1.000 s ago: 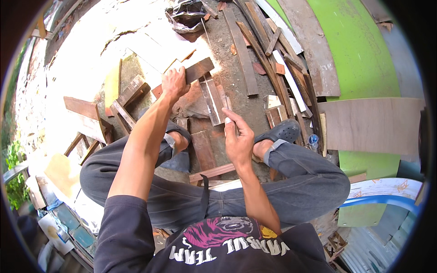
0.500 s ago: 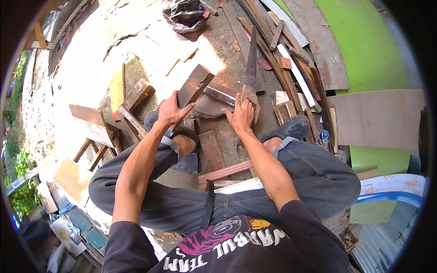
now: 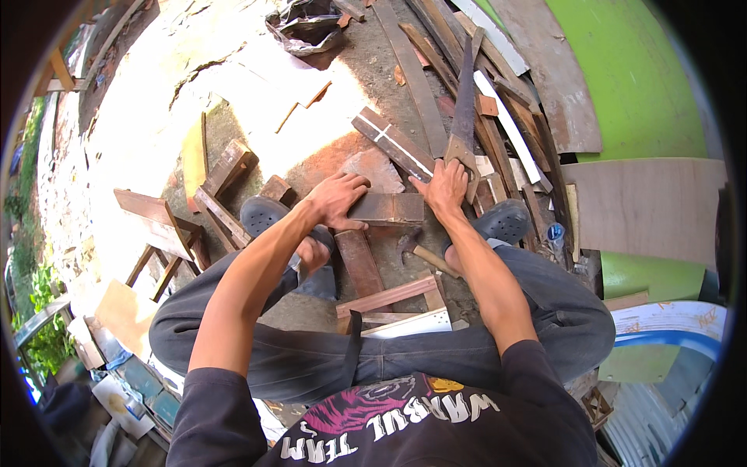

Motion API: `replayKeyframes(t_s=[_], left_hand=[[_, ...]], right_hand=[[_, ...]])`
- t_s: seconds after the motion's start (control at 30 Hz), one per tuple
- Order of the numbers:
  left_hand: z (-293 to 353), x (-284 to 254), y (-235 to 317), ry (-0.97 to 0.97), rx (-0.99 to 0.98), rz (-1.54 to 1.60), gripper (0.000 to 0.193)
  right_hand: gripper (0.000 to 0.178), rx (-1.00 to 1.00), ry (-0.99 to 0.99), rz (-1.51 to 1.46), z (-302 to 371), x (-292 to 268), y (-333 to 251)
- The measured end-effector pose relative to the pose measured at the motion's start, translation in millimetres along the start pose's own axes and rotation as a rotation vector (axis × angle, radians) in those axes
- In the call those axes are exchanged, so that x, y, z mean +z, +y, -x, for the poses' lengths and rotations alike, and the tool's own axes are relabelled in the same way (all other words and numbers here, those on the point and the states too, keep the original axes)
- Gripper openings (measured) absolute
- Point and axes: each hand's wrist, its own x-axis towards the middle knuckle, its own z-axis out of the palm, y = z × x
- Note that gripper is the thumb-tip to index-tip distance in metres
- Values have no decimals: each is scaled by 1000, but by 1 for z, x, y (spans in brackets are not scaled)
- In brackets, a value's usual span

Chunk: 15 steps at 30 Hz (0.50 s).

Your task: The person sits on the ground and uses a hand saw to cut a small piece of wood. They measure the wood with a ruler, mark it, and then saw it into smaller pieces.

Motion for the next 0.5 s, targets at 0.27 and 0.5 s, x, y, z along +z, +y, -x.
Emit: replayKeyframes(t_s=[0.27, 0.5], left_hand=[[-78, 0, 3, -406, 210, -419, 104], [-113, 12, 21, -485, -23, -221, 88]], right_hand=[[74, 29, -97, 38, 19, 19, 38], [68, -24, -137, 157, 19, 34, 51]])
